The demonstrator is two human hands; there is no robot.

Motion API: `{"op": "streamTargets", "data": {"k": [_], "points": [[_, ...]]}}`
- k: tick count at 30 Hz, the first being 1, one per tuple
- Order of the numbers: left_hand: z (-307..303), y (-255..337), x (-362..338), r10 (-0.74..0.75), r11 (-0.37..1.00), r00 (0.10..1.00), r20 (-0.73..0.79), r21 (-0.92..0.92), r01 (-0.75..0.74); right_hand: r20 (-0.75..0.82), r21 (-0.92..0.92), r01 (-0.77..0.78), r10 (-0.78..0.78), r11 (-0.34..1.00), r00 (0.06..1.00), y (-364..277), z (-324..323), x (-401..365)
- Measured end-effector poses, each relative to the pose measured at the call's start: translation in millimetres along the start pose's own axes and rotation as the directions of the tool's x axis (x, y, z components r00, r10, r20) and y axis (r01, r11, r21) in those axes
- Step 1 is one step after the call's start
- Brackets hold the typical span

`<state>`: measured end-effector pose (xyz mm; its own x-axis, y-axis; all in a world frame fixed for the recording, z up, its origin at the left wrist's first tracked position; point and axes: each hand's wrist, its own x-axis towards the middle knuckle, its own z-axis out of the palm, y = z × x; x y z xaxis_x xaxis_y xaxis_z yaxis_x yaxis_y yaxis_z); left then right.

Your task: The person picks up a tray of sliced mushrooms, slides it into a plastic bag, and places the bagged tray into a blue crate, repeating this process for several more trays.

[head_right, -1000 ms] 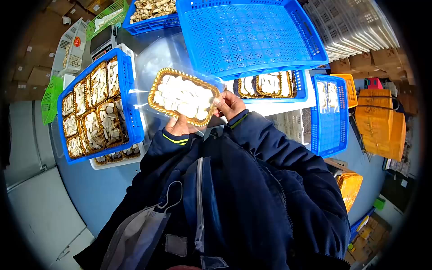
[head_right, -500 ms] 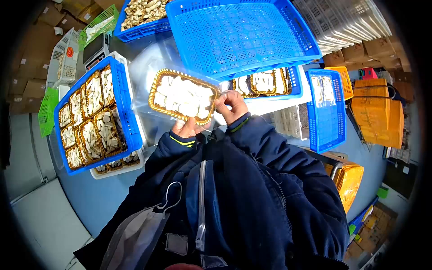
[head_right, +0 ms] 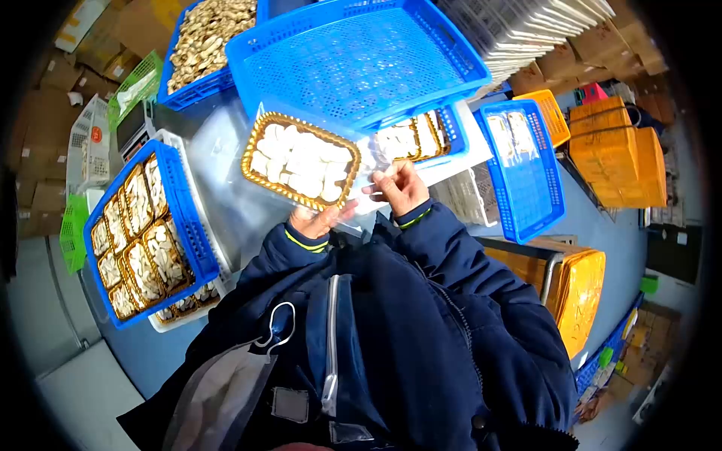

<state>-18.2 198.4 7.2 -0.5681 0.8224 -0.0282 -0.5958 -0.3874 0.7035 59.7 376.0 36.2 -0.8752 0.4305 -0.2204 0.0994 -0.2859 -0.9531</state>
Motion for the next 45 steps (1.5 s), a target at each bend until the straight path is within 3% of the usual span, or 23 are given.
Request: {"op": "streamTargets", "data": {"k": [3, 5, 7, 8, 9, 12, 15, 16, 17, 18, 19, 21, 22, 24, 25, 26, 27, 28, 31, 32, 37, 42, 45], "points": [[17.9, -7.9, 19.3, -0.047, 0.998, 0.996, -0.071, 0.046, 0.050, -0.168, -0.094, 0.165, -0.179, 0.982, 0.969, 2.0, -35.7, 10.4], [28.8, -21.3, 35.6, -0.108, 0.981, 0.991, -0.078, 0.151, 0.118, -0.018, -0.058, 0.038, -0.039, 0.998, 0.999, 5.0, -56.4, 10.4], [38.8, -31.4, 61.9, -0.112, 0.971, 0.993, 0.041, 0.217, 0.101, 0.016, 0.040, 0.061, -0.061, 0.997, 0.998, -8.2, -62.8, 16.0], [50.3, -39.2, 74.2, -0.138, 0.983, 0.990, -0.019, 0.117, 0.140, -0.044, -0.031, -0.022, 0.021, 0.999, 0.999, -12.4, -78.6, 20.1], [62.3, -40.0, 88.6, -0.161, 0.977, 0.987, 0.019, 0.143, 0.157, -0.076, 0.071, -0.169, 0.174, 0.983, 0.982, -8.9, -102.0, 29.7], [95.0, -66.8, 117.4, -0.221, 0.964, 0.971, 0.088, 0.167, 0.205, -0.126, 0.145, -0.026, 0.045, 0.989, 0.991, -11.0, -153.0, 26.5], [110.1, -106.5, 171.8, -0.505, 0.853, 0.846, 0.171, -0.049, 0.519, -0.195, 0.327, 0.065, 0.000, 0.943, 0.981, -24.2, -214.0, 36.7], [122.9, -118.6, 183.3, -0.426, 0.895, 0.882, 0.199, 0.236, 0.379, -0.281, 0.281, 0.109, -0.027, 0.954, 0.959, -14.6, -243.7, 40.3], [137.8, -129.9, 190.1, -0.371, 0.922, 0.912, 0.177, 0.190, 0.338, -0.362, 0.223, 0.141, -0.052, 0.965, 0.931, -5.4, -270.6, 40.5], [149.5, -133.3, 204.2, -0.458, 0.882, 0.881, 0.121, 0.189, 0.432, -0.439, 0.373, 0.166, 0.017, 0.913, 0.898, -46.4, -281.7, 35.6], [156.7, -136.8, 217.3, -0.539, 0.833, 0.840, 0.058, 0.181, 0.522, -0.442, 0.219, 0.206, -0.092, 0.954, 0.893, -35.9, -321.9, 37.8], [140.8, -156.9, 225.4, -0.432, 0.890, 0.866, 0.251, 0.272, 0.366, -0.652, 0.226, 0.312, -0.095, 0.923, 0.752, -46.1, -373.8, 41.5], [129.8, -162.0, 232.4, -0.454, 0.846, 0.823, 0.341, 0.454, 0.279, -0.625, 0.210, 0.320, -0.125, 0.924, 0.771, -10.8, -430.7, 44.1], [109.0, -174.7, 234.9, -0.406, 0.908, 0.827, 0.389, 0.272, 0.318, -0.734, 0.182, 0.296, -0.071, 0.938, 0.675, 8.8, -494.5, 49.3], [103.9, -177.2, 232.2, -0.471, 0.843, 0.826, 0.309, -0.116, 0.524, -0.770, 0.169, 0.282, -0.053, 0.944, 0.636, 34.5, -529.7, 54.1], [102.2, -178.4, 231.4, -0.492, 0.837, 0.831, 0.261, -0.120, 0.533, -0.754, 0.167, 0.279, -0.060, 0.946, 0.654, 66.7, -568.2, 60.5], [101.1, -179.3, 230.2, -0.512, 0.832, 0.833, 0.210, -0.122, 0.542, -0.789, 0.207, 0.231, 0.022, 0.951, 0.614, 83.6, -589.1, 70.6], [109.8, -172.4, 228.1, -0.509, 0.859, 0.855, 0.097, 0.117, 0.498, -0.787, 0.225, 0.228, 0.039, 0.947, 0.615, 101.4, -603.9, 81.5], [113.5, -172.5, 228.8, -0.521, 0.836, 0.854, 0.001, 0.204, 0.510, -0.753, 0.297, 0.151, 0.133, 0.943, 0.645, 157.9, -639.5, 112.5], [114.1, -174.4, 229.3, -0.538, 0.820, 0.842, -0.038, 0.206, 0.534, -0.715, 0.269, 0.110, 0.122, 0.957, 0.688, 178.6, -651.0, 121.9], [119.9, -187.3, 236.4, -0.547, 0.794, 0.830, -0.112, 0.247, 0.556, -0.721, 0.463, 0.027, 0.359, 0.886, 0.593, 207.8, -636.1, 168.9], [119.6, -190.6, 245.1, -0.596, 0.749, 0.788, -0.154, 0.247, 0.615, -0.735, 0.357, -0.050, 0.314, 0.933, 0.601, 244.5, -642.0, 171.0], [119.6, -192.7, 250.8, -0.604, 0.738, 0.783, -0.151, 0.267, 0.620, -0.642, 0.096, -0.631, 0.532, 0.770, 0.552, 260.1, -657.3, 177.0]]}}
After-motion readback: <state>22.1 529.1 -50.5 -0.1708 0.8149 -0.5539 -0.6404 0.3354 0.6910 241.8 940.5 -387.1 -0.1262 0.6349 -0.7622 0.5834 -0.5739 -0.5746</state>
